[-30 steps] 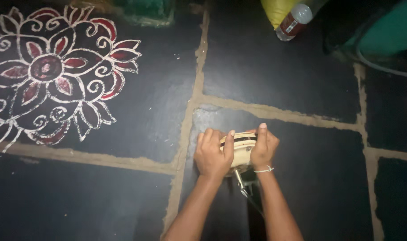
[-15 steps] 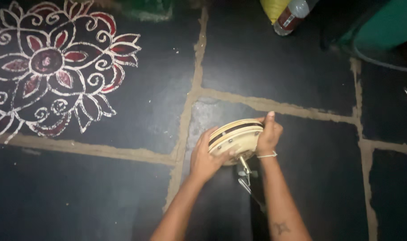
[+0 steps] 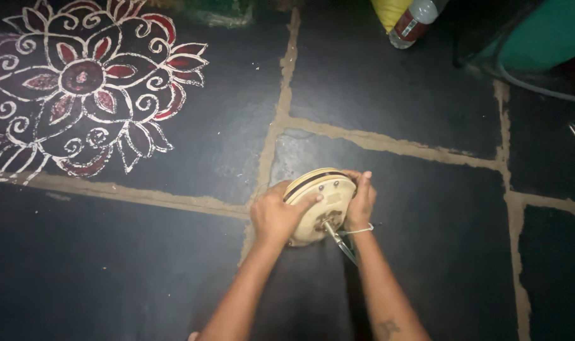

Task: The person assembles a round beige lid by hand, pressing a central metal component into place and rotating the lid to secure it. The person repeatedly flips and adjusts the lid on a dark tiled floor.

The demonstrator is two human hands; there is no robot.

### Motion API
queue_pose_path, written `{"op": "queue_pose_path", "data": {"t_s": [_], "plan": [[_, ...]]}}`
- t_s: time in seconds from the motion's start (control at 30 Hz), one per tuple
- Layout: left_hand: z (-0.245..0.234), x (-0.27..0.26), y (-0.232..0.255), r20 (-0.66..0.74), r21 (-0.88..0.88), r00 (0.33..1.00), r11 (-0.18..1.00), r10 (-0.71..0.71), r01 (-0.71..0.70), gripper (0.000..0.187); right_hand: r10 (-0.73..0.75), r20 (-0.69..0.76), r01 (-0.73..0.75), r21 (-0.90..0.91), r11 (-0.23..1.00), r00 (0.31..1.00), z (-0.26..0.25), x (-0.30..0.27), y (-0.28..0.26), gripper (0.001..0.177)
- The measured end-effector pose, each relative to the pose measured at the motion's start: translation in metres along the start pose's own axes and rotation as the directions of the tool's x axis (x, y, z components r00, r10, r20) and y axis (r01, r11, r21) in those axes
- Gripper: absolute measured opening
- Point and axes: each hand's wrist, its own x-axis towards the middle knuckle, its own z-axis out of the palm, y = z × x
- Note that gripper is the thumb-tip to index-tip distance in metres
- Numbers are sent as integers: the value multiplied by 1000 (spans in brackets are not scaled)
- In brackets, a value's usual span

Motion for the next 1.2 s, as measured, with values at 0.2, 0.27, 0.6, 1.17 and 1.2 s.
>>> {"op": "queue_pose_path", "data": {"t_s": [0.2, 0.27, 0.6, 1.17, 1.2], "plan": [[11, -6, -13, -114, -136, 989, 985, 92, -107, 40, 32, 3, -32, 92, 995, 999, 5, -10, -12, 68], [16, -13, -16, -155, -131, 974, 973, 168, -189, 40, 44, -7, -44, 88, 995, 999, 1, -17, -17, 65], [12, -30, -23, -205, -23, 939, 958, 277, -288, 45, 105, 189, -168, 355, 920, 976, -2, -30, -39, 49], [12, 12, -54, 116, -624, 971, 745, -210, 236, 32, -204, -33, 197, -147, 969, 978, 45, -50, -56, 22], [10, 11, -55, 121, -664, 973, 712, -196, 227, 31, -226, -25, 218, -172, 961, 974, 47, -51, -59, 22]]}}
